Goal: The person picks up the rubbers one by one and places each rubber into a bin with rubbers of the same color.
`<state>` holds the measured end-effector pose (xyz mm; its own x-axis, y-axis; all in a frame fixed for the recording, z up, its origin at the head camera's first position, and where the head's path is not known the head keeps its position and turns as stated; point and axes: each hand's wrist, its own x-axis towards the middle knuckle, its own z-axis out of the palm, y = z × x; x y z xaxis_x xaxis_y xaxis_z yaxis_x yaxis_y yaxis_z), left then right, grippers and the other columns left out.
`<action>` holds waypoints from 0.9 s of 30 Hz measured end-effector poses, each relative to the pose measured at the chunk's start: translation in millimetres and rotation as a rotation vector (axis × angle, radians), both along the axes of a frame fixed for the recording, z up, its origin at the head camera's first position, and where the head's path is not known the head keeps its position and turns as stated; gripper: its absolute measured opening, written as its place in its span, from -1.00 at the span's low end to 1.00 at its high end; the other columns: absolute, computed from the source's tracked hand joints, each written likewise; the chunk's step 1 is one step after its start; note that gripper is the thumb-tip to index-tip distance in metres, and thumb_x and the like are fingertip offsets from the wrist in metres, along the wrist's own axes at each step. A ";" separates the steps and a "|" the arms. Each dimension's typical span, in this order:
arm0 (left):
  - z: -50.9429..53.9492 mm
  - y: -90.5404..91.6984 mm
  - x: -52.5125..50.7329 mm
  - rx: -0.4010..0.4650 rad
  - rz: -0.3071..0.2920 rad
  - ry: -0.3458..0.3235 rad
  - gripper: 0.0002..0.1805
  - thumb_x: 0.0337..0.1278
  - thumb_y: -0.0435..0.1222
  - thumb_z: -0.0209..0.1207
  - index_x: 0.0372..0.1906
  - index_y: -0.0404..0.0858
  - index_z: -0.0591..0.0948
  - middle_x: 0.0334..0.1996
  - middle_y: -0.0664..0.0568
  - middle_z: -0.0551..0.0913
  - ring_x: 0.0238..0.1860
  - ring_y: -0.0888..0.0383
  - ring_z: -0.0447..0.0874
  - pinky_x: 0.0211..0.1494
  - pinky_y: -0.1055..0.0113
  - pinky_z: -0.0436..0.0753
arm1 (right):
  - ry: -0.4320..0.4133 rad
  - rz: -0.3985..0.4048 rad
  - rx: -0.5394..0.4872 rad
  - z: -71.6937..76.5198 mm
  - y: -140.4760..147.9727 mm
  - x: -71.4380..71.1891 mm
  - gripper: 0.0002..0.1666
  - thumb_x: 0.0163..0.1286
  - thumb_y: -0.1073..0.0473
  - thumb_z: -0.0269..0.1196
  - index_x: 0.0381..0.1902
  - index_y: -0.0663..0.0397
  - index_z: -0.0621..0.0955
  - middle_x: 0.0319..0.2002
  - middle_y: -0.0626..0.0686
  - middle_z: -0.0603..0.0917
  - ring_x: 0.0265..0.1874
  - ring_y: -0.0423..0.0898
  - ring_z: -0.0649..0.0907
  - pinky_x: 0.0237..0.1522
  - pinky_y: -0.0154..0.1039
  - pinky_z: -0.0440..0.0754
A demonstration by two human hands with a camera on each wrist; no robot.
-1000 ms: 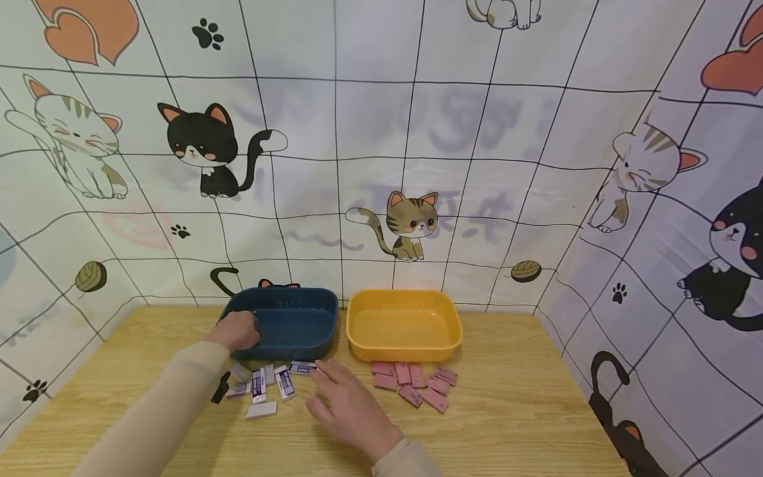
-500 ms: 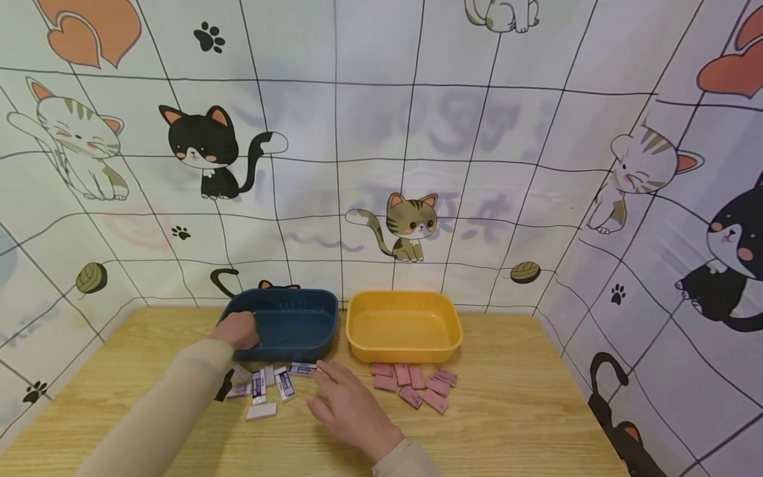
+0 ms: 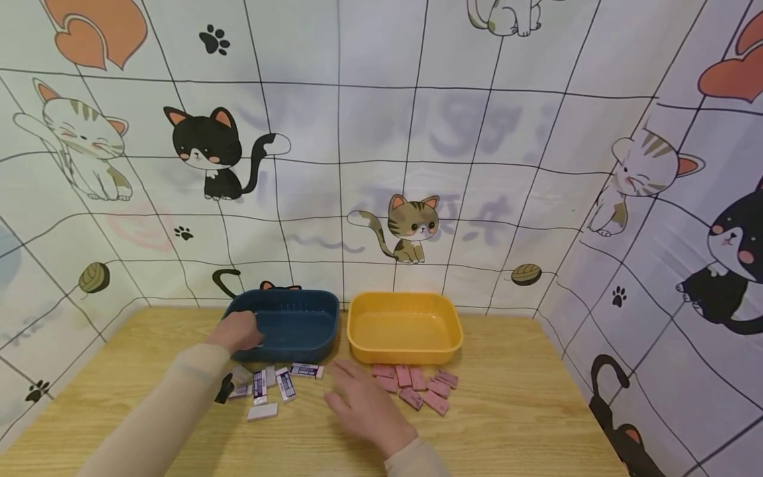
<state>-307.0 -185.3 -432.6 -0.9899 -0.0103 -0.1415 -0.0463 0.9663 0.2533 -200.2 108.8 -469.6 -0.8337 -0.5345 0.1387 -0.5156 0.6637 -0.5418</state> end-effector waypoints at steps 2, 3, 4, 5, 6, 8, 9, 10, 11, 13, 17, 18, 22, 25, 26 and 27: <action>5.2 2.4 2.6 -0.008 -0.027 -0.006 -0.86 0.25 -0.34 0.19 -0.37 -0.34 0.63 -0.31 -0.14 0.68 -0.34 -0.01 0.59 -0.21 0.08 0.61 | -0.030 -0.012 -0.025 0.5 3.9 -1.1 -0.36 0.64 -0.03 0.08 0.52 0.19 0.38 0.53 0.20 0.33 0.51 0.17 0.34 0.43 0.19 0.36; 7.8 3.7 4.2 -0.011 -0.043 -0.003 -0.85 0.27 -0.33 0.18 -0.30 -0.37 0.64 -0.23 -0.18 0.70 -0.29 -0.03 0.62 -0.17 0.05 0.63 | -0.036 -0.019 -0.042 0.2 6.0 -1.7 -0.36 0.64 -0.01 0.08 0.51 0.20 0.38 0.53 0.21 0.34 0.51 0.17 0.34 0.43 0.21 0.35; 10.8 5.7 6.2 -0.014 -0.061 0.002 -0.82 0.27 -0.32 0.18 -0.24 -0.40 0.66 -0.16 -0.22 0.71 -0.24 -0.06 0.65 -0.13 0.02 0.64 | -0.040 -0.027 -0.051 0.0 8.1 -2.3 -0.36 0.64 -0.01 0.08 0.52 0.19 0.38 0.53 0.21 0.34 0.51 0.18 0.34 0.42 0.22 0.35; 13.3 7.5 8.4 -0.016 -0.083 0.005 -0.78 0.29 -0.32 0.17 -0.16 -0.43 0.66 -0.09 -0.26 0.71 -0.16 -0.11 0.68 -0.07 -0.02 0.65 | -0.041 -0.037 -0.061 -0.4 10.2 -3.0 -0.37 0.64 -0.01 0.09 0.52 0.18 0.39 0.53 0.21 0.35 0.51 0.18 0.35 0.42 0.23 0.35; 15.3 9.4 10.7 -0.019 -0.102 0.016 -0.71 0.29 -0.32 0.17 -0.05 -0.47 0.66 0.01 -0.32 0.69 -0.06 -0.16 0.70 0.00 -0.06 0.66 | -0.036 -0.044 -0.071 -0.9 12.4 -3.7 -0.37 0.64 -0.01 0.09 0.52 0.17 0.39 0.52 0.21 0.36 0.50 0.18 0.36 0.41 0.23 0.36; 17.3 13.0 15.3 -0.018 -0.127 0.045 -0.60 0.29 -0.32 0.16 0.11 -0.51 0.63 0.14 -0.38 0.64 0.10 -0.27 0.66 0.12 -0.13 0.64 | -0.020 -0.064 -0.087 -2.7 16.6 -4.8 -0.39 0.63 0.02 0.11 0.51 0.14 0.41 0.50 0.21 0.39 0.48 0.18 0.39 0.39 0.24 0.38; 18.8 15.1 17.9 -0.016 -0.133 0.057 -0.57 0.30 -0.32 0.15 0.16 -0.51 0.61 0.17 -0.39 0.62 0.16 -0.30 0.62 0.16 -0.16 0.62 | -0.013 -0.074 -0.092 -3.6 18.7 -5.3 -0.40 0.62 0.02 0.12 0.51 0.12 0.41 0.50 0.20 0.40 0.47 0.18 0.39 0.39 0.24 0.39; 20.1 17.1 20.4 -0.016 -0.140 0.070 -0.56 0.30 -0.32 0.15 0.18 -0.51 0.61 0.17 -0.40 0.61 0.19 -0.32 0.60 0.19 -0.17 0.61 | -0.011 -0.084 -0.092 -4.2 20.6 -5.5 -0.40 0.62 0.02 0.12 0.51 0.10 0.41 0.50 0.20 0.40 0.47 0.18 0.40 0.38 0.24 0.40; 20.8 18.5 22.6 -0.013 -0.141 0.083 -0.55 0.31 -0.32 0.15 0.20 -0.51 0.60 0.18 -0.40 0.60 0.21 -0.33 0.58 0.22 -0.18 0.59 | -0.006 -0.092 -0.095 -4.8 22.4 -5.7 -0.39 0.62 0.01 0.13 0.51 0.10 0.41 0.49 0.19 0.40 0.46 0.18 0.41 0.37 0.23 0.41; 21.5 20.8 26.9 -0.003 -0.140 0.113 -0.60 0.32 -0.31 0.16 0.14 -0.49 0.64 0.10 -0.38 0.63 0.13 -0.30 0.62 0.17 -0.18 0.61 | 0.006 -0.105 -0.104 -5.6 25.8 -5.8 -0.39 0.61 0.02 0.15 0.50 0.13 0.42 0.48 0.21 0.42 0.45 0.18 0.43 0.35 0.23 0.43; 20.1 22.9 33.7 0.025 -0.161 0.181 -0.77 0.33 -0.31 0.19 -0.10 -0.42 0.69 -0.13 -0.28 0.64 -0.14 -0.14 0.64 -0.06 -0.10 0.66 | 0.044 -0.113 -0.141 -8.6 31.3 -6.8 -0.40 0.57 0.09 0.21 0.45 0.22 0.46 0.42 0.25 0.48 0.38 0.20 0.50 0.30 0.20 0.50; 19.4 23.3 35.2 0.031 -0.166 0.194 -0.80 0.33 -0.31 0.19 -0.16 -0.39 0.69 -0.18 -0.24 0.63 -0.20 -0.10 0.61 -0.11 -0.07 0.65 | 0.049 -0.113 -0.151 -9.6 32.5 -7.3 -0.40 0.55 0.12 0.23 0.45 0.23 0.46 0.41 0.26 0.49 0.31 0.19 0.57 0.27 0.18 0.54; 18.7 26.0 40.3 0.052 -0.178 0.243 -0.86 0.35 -0.31 0.21 -0.30 -0.32 0.65 -0.29 -0.17 0.56 -0.30 -0.04 0.49 -0.24 0.02 0.59 | 0.034 -0.128 -0.186 -13.2 37.3 -8.8 -0.41 0.51 0.20 0.26 0.43 0.24 0.47 0.39 0.25 0.50 0.09 0.12 0.69 0.09 0.04 0.67; 20.1 29.1 45.3 0.050 -0.188 0.289 -0.85 0.34 -0.30 0.22 -0.29 -0.32 0.65 -0.29 -0.16 0.54 -0.30 -0.05 0.47 -0.25 0.03 0.58 | 0.001 -0.148 -0.212 -14.6 40.4 -8.8 -0.40 0.48 0.27 0.27 0.43 0.27 0.46 0.34 0.24 0.53 0.04 0.11 0.71 0.00 -0.04 0.71; 20.3 30.0 47.1 0.048 -0.196 0.307 -0.85 0.34 -0.30 0.22 -0.25 -0.33 0.66 -0.27 -0.17 0.56 -0.28 -0.05 0.49 -0.23 0.02 0.61 | -0.004 -0.155 -0.218 -14.8 41.2 -8.4 -0.40 0.47 0.29 0.27 0.42 0.29 0.46 0.32 0.24 0.54 0.04 0.12 0.71 0.00 -0.06 0.71; 20.4 31.0 48.7 0.046 -0.206 0.327 -0.84 0.33 -0.30 0.23 -0.23 -0.35 0.67 -0.25 -0.19 0.58 -0.26 -0.07 0.52 -0.20 0.01 0.62 | -0.006 -0.159 -0.229 -15.1 41.8 -8.1 -0.40 0.45 0.32 0.27 0.41 0.31 0.46 0.29 0.25 0.55 0.05 0.13 0.70 0.00 -0.05 0.71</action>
<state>-258.3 -154.3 -412.2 -0.9634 0.1925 0.1864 0.2381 0.9343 0.2655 -208.3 150.6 -484.6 -0.9058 -0.3522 0.2355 -0.4111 0.5962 -0.6896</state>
